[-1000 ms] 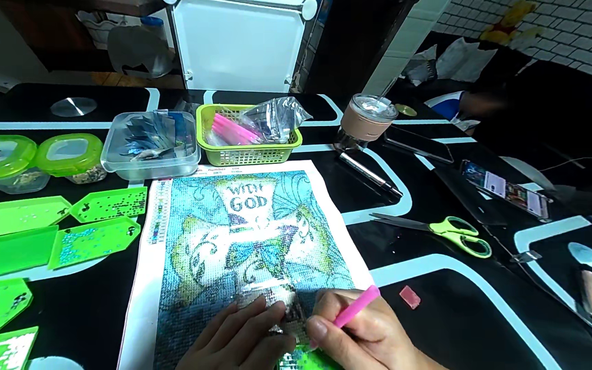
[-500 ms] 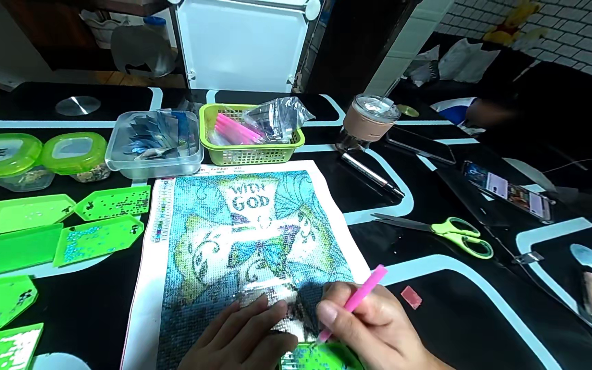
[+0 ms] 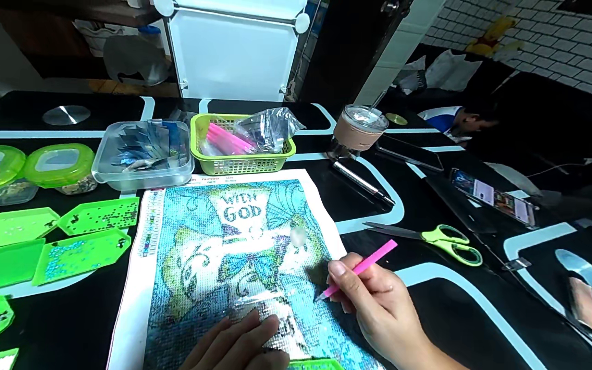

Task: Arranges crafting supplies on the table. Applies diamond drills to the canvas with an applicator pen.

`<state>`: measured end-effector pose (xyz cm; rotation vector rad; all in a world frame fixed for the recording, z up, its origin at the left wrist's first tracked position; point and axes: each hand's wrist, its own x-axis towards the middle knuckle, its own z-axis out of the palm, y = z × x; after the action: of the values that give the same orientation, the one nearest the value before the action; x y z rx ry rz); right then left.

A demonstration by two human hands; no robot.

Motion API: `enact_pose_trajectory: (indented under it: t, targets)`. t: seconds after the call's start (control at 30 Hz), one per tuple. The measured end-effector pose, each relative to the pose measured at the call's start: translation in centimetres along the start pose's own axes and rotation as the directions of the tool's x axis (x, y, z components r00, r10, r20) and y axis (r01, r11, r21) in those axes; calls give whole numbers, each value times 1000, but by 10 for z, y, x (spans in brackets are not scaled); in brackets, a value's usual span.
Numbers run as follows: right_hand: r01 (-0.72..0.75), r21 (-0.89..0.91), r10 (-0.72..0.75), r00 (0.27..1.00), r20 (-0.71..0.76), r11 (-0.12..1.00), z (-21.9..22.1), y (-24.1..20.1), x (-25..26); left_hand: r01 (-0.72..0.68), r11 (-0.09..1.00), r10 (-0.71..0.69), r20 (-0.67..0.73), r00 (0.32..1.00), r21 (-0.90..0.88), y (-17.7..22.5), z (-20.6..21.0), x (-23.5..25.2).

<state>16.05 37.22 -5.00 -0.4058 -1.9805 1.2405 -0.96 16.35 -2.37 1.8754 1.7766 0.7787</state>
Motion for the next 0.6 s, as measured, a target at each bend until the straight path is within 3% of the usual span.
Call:
enact_pose_trajectory:
  t: [0.4, 0.6]
  targets:
    - [33, -96, -32, 999, 9, 995, 2, 2, -1, -2, 1000, 2, -10, 1000, 12, 0, 0, -1]
    - [134, -236, -125, 991, 52, 962, 2, 0, -3, -7, 1000, 7, -17, 1000, 15, 0, 1, -1]
